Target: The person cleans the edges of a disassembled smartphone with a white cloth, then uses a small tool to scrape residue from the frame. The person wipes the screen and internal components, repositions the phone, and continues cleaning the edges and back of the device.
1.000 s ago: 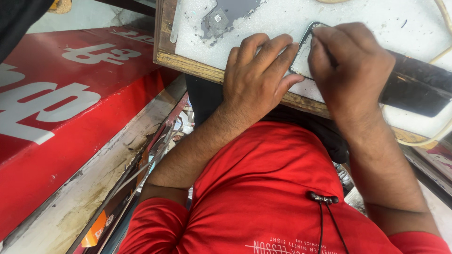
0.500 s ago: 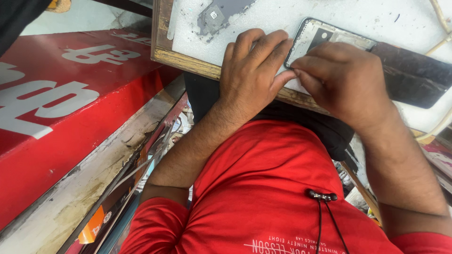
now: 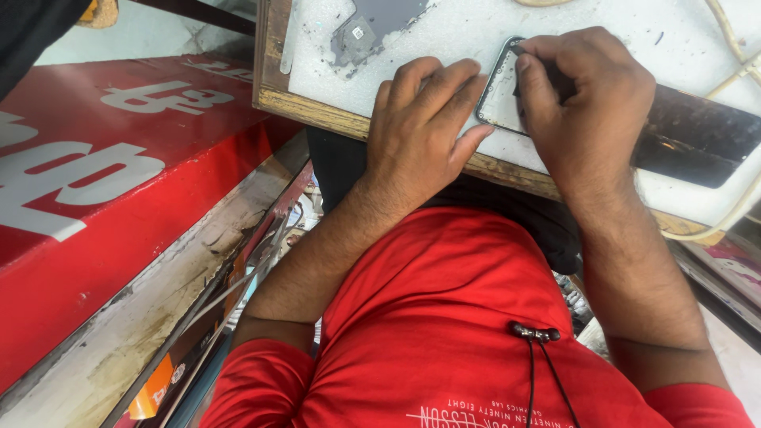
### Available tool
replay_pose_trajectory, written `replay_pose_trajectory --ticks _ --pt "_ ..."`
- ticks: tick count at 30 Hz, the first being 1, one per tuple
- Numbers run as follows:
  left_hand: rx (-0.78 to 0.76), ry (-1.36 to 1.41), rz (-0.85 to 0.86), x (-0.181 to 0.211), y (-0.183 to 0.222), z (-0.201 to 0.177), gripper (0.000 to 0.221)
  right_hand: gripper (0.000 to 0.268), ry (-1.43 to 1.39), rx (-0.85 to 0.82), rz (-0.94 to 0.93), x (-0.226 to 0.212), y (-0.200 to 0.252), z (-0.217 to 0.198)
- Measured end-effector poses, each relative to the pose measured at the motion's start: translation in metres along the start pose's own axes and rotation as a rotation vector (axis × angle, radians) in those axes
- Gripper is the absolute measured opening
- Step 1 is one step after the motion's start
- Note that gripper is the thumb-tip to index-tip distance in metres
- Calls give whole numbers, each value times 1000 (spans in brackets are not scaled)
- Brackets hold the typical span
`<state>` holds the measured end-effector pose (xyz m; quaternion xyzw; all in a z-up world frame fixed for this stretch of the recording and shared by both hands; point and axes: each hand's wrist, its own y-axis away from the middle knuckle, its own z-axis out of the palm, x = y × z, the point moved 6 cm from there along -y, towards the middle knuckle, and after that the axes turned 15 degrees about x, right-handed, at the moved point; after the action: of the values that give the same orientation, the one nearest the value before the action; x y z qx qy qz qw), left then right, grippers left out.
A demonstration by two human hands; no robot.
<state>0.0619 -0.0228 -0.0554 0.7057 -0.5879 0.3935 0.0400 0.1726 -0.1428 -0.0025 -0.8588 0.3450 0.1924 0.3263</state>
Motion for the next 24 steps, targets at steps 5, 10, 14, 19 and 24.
replay_pose_trajectory --ticks 5,10,14,19,24 --pt "0 3 2 -2 3 3 58 10 5 1 -15 -1 0 4" --pt "3 1 10 -4 5 5 57 10 12 3 -23 -1 1 4" --pt "20 -7 26 -4 6 5 58 9 9 -8 0 0 2 6" --pt "26 -13 42 -4 7 5 58 9 22 -12 -59 -1 2 8" --pt "29 -5 36 -3 6 5 57 13 52 -4 -84 -4 8 5"
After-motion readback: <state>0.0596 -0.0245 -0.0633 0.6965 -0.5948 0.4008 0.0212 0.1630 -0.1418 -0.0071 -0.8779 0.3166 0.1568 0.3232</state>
